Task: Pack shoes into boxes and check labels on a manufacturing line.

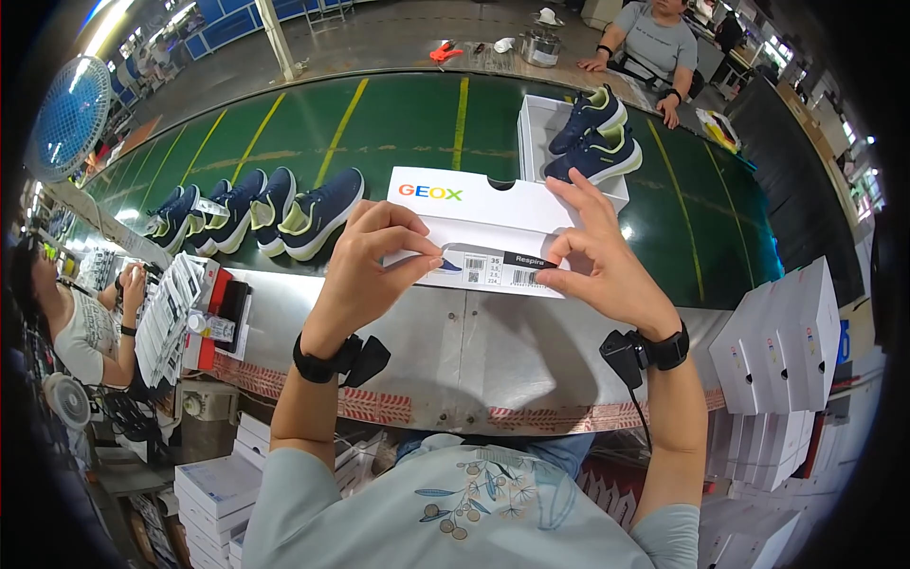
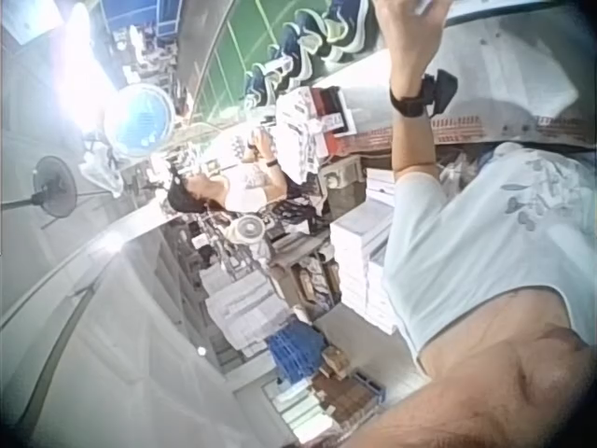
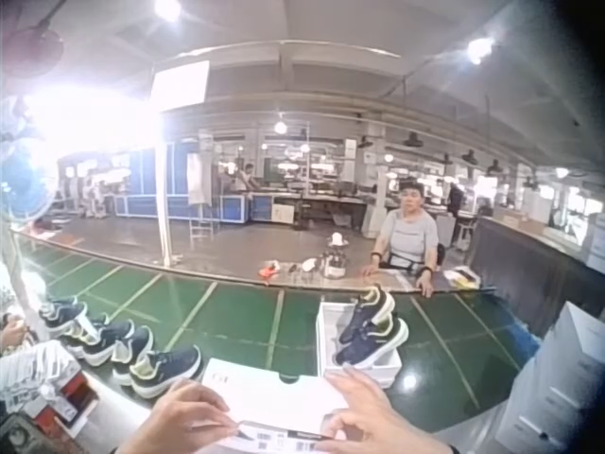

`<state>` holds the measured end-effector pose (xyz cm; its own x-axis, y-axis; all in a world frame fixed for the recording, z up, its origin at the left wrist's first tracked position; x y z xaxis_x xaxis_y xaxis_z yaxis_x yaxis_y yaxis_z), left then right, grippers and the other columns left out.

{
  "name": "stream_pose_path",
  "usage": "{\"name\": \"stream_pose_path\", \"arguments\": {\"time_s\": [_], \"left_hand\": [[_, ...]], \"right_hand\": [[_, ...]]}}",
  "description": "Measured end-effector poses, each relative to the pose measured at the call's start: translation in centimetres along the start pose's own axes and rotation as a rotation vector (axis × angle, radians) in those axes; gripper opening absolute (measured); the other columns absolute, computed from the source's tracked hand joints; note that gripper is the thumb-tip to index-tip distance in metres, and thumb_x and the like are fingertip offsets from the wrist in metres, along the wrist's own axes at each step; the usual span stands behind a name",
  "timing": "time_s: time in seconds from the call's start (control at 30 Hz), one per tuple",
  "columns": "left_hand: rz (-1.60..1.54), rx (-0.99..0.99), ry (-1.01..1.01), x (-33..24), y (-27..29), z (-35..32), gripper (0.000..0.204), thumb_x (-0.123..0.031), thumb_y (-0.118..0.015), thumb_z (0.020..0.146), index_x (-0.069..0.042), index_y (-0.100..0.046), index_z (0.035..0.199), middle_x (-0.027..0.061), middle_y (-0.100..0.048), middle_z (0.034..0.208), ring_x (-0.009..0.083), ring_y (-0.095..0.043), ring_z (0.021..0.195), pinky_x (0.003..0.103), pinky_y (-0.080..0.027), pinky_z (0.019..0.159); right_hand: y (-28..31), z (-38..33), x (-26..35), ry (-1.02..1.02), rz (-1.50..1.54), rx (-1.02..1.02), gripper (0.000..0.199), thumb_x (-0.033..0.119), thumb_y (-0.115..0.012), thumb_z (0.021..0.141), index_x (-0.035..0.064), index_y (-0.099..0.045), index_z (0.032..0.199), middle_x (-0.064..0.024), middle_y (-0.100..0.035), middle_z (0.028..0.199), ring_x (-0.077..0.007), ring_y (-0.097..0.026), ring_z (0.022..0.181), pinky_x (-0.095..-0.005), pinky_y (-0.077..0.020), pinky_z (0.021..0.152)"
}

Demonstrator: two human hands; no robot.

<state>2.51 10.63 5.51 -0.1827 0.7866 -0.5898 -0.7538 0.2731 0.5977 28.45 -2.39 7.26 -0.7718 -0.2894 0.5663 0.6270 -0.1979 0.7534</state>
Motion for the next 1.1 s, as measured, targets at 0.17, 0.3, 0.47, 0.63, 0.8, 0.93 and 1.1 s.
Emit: {"name": "stream_pose_path", "arguments": {"time_s": [0.17, 0.3, 0.47, 0.63, 0.8, 0.93, 1.1], "left_hand": [[0.042, 0.002, -0.007, 0.0, -0.2, 0.0, 0.015, -0.007, -0.083, 0.072, -0.009, -0.075, 0.085, 0.0022, -0.064, 0.1, 0.0232, -0.056, 0.096, 0.034, -0.049, 0.085], [-0.041, -0.051, 0.095, -0.6, -0.5, 0.2, 0.037, -0.001, -0.082, 0.07, -0.004, -0.065, 0.103, 0.0069, -0.059, 0.112, 0.0219, -0.054, 0.095, 0.034, -0.049, 0.084], [0.261, 0.015, -0.342, -3.9, -4.5, 0.6, 0.059, -0.01, -0.082, 0.07, -0.004, -0.057, 0.123, 0.0148, -0.053, 0.134, 0.0333, -0.053, 0.123, 0.046, -0.043, 0.103], [0.418, 0.254, -0.372, -7.8, -11.4, 0.1, 0.084, -0.029, -0.083, 0.069, -0.002, -0.049, 0.141, 0.0171, -0.046, 0.15, 0.0327, -0.041, 0.142, 0.048, -0.03, 0.118], [0.49, 0.194, -0.359, -5.8, -11.2, -0.8, 0.088, -0.03, -0.084, 0.067, 0.001, -0.047, 0.141, 0.02, -0.044, 0.151, 0.0314, -0.039, 0.144, 0.047, -0.026, 0.121], [0.525, 0.18, -0.222, -3.3, -8.2, -2.2, 0.093, -0.028, -0.085, 0.068, 0.003, -0.041, 0.144, 0.0221, -0.04, 0.154, 0.0332, -0.036, 0.146, 0.047, -0.023, 0.122], [0.66, 0.121, -0.06, -1.0, -3.6, -5.0, 0.097, -0.03, -0.085, 0.073, 0.005, -0.034, 0.148, 0.0251, -0.037, 0.155, 0.036, -0.033, 0.147, 0.048, -0.023, 0.122]], "right_hand": [[0.2, 0.0, -0.3, 0.044, -0.071, -0.008, 0.026, 0.026, -0.082, 0.078, 0.0122, -0.06, 0.081, -0.0168, -0.038, 0.156, -0.0402, -0.02, 0.15, -0.0521, -0.0212, 0.117], [0.2, -0.2, -1.4, 0.082, -0.086, -0.067, 0.023, 0.018, -0.076, 0.084, 0.0095, -0.057, 0.095, -0.018, -0.043, 0.151, -0.0405, -0.031, 0.145, -0.0499, -0.0267, 0.115], [-0.2, 0.4, -1.5, 0.008, 0.009, -0.189, 0.022, 0.013, -0.062, 0.093, 0.0061, -0.057, 0.114, -0.0153, -0.048, 0.146, -0.0357, -0.04, 0.138, -0.0469, -0.0294, 0.114], [0.2, 0.0, -1.6, -0.105, 0.127, -0.297, 0.04, 0.029, -0.044, 0.104, 0.0037, -0.055, 0.133, -0.0149, -0.054, 0.138, -0.034, -0.044, 0.132, -0.0448, -0.03, 0.112], [-0.9, 0.4, -2.0, 0.038, -0.093, -0.339, 0.042, 0.032, -0.045, 0.104, 0.0024, -0.055, 0.132, -0.0161, -0.056, 0.135, -0.0349, -0.047, 0.129, -0.0448, -0.031, 0.111], [-1.3, 0.7, -1.8, 0.019, -0.147, -0.347, 0.042, 0.031, -0.051, 0.103, 0.0024, -0.053, 0.134, -0.0165, -0.057, 0.133, -0.0351, -0.047, 0.128, -0.0459, -0.0318, 0.11], [-0.8, 0.1, -1.5, 0.0, -0.182, -0.348, 0.048, 0.031, -0.061, 0.097, 0.0027, -0.052, 0.135, -0.0161, -0.057, 0.132, -0.0347, -0.049, 0.126, -0.0468, -0.0326, 0.11]]}}
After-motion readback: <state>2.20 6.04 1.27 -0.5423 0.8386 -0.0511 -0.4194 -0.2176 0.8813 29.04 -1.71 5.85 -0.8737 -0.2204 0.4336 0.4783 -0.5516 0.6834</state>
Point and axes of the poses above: each hand's wrist, its own z-axis towards the middle knuckle, its own y-axis out of the back of the hand, x = y × z, the point moved 2 cm from there along z, towards the middle knuckle
